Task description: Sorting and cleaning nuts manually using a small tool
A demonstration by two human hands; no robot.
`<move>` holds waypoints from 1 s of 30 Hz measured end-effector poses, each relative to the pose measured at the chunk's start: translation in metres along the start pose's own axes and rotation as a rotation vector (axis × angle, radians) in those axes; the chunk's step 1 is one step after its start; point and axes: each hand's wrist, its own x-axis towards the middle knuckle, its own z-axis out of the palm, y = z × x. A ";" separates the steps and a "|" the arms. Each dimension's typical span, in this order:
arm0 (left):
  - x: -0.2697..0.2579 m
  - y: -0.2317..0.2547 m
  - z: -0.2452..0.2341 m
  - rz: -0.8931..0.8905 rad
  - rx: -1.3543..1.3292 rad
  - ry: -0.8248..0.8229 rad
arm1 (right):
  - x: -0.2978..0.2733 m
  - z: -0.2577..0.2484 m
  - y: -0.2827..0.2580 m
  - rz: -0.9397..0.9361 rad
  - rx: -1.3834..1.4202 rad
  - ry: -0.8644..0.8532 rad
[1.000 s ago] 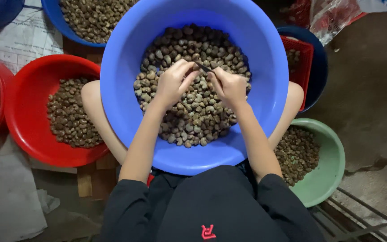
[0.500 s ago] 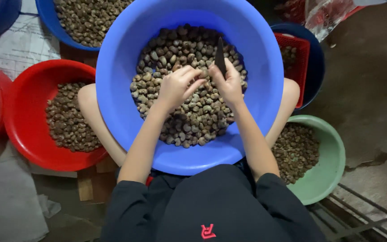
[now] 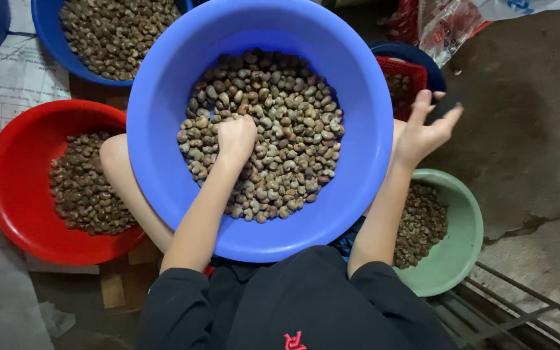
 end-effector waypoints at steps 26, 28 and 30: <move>0.010 -0.006 -0.184 -0.270 -1.650 0.217 | -0.104 0.054 -0.094 -0.574 -0.224 -0.636; 0.012 -0.006 -0.190 -0.210 -1.497 0.303 | -0.104 0.053 -0.093 -0.604 -0.102 -0.617; 0.008 -0.008 -0.189 -0.202 -1.497 0.309 | -0.103 0.058 -0.079 -0.626 -0.195 -0.624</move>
